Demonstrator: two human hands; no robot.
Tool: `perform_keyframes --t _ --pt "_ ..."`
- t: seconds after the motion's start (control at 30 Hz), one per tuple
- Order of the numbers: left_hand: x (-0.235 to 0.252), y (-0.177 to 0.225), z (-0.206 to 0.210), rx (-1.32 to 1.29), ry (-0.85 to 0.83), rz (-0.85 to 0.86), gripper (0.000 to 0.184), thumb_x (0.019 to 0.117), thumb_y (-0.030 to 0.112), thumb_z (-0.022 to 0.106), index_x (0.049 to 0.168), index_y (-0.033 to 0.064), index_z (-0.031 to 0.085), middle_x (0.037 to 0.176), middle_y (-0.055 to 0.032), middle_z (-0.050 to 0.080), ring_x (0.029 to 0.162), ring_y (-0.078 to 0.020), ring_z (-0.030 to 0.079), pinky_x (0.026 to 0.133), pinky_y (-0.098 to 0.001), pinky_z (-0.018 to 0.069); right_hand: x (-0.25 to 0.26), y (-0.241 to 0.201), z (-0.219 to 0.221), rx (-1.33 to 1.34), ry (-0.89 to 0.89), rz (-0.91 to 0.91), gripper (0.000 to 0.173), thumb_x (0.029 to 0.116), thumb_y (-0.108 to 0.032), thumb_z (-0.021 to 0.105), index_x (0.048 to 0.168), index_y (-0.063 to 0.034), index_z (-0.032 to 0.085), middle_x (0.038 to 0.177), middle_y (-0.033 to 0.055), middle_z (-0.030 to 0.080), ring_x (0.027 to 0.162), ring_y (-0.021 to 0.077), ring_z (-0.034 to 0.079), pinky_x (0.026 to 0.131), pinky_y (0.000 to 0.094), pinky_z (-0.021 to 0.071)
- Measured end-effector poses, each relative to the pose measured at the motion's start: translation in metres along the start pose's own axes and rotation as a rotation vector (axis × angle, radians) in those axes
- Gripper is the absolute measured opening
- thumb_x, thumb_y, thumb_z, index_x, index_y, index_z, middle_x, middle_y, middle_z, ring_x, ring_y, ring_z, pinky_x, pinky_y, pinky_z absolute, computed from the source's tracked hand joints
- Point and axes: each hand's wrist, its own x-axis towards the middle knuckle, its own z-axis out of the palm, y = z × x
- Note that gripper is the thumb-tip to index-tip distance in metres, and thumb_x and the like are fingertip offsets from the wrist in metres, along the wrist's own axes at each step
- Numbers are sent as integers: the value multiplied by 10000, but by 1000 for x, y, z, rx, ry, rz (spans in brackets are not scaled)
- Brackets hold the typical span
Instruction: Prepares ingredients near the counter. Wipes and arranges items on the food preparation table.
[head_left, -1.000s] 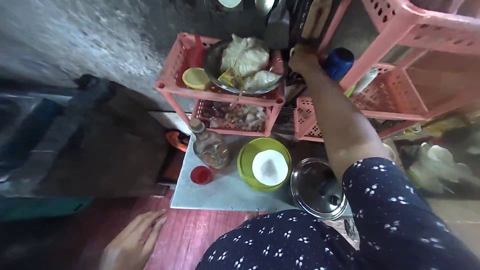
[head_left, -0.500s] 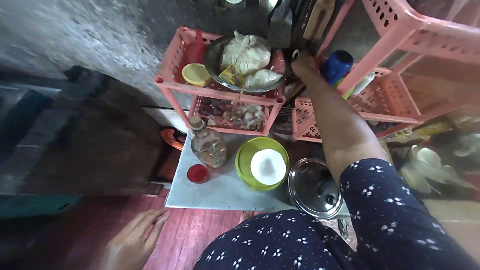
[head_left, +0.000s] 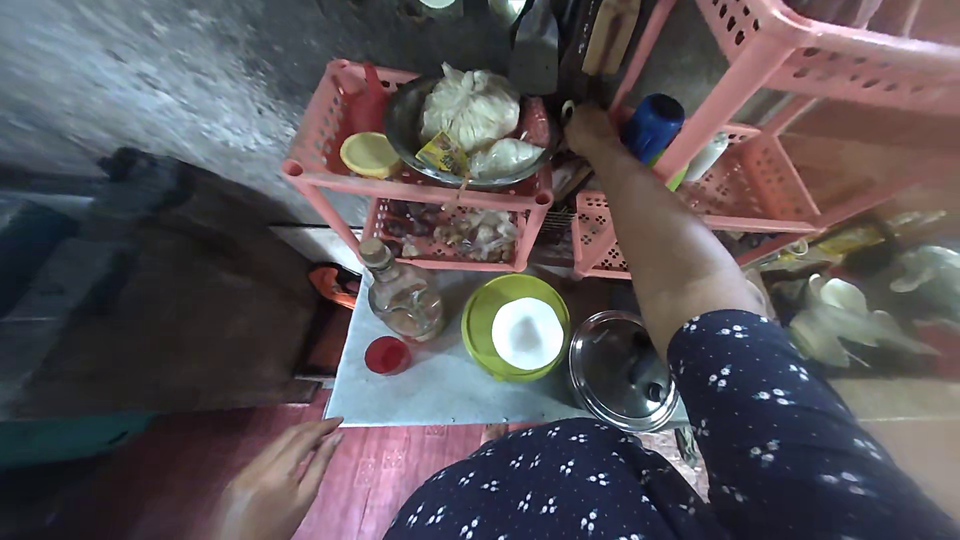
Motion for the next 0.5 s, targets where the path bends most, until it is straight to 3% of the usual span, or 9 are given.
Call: perform_keyframes --t 0.1,0.3,0.43,0.5 --pt "6 2 3 -20 -2 3 336 1043 300 549 1154 46 739 1096 -147 741 986 -262 729 886 -429 588 0 2 13 -66 30 3 506 1019 -242 568 1413 68 496 1430 266 547 1309 409 564 1039 593 482" --pt "12 4 6 -21 -24 15 331 1042 295 550 1160 48 738 1103 -139 742 991 -263 728 890 -441 587 20 25 48 -12 26 -77 457 973 -299 646 1343 -32 622 1345 224 632 1270 402 596 1053 616 473" --pt "18 6 9 -5 -18 46 344 1044 301 545 1166 40 733 1118 -150 738 1014 -279 725 901 -452 584 27 30 67 -212 -54 -113 479 1050 -227 524 1449 37 509 1480 289 503 1386 478 465 1122 654 366" --pt "26 11 17 -12 -5 72 349 1045 319 540 1179 59 730 1112 -133 739 984 -259 728 878 -440 590 31 34 68 -159 40 -81 491 1035 -278 541 1442 -4 533 1474 272 519 1387 461 474 1126 632 388"
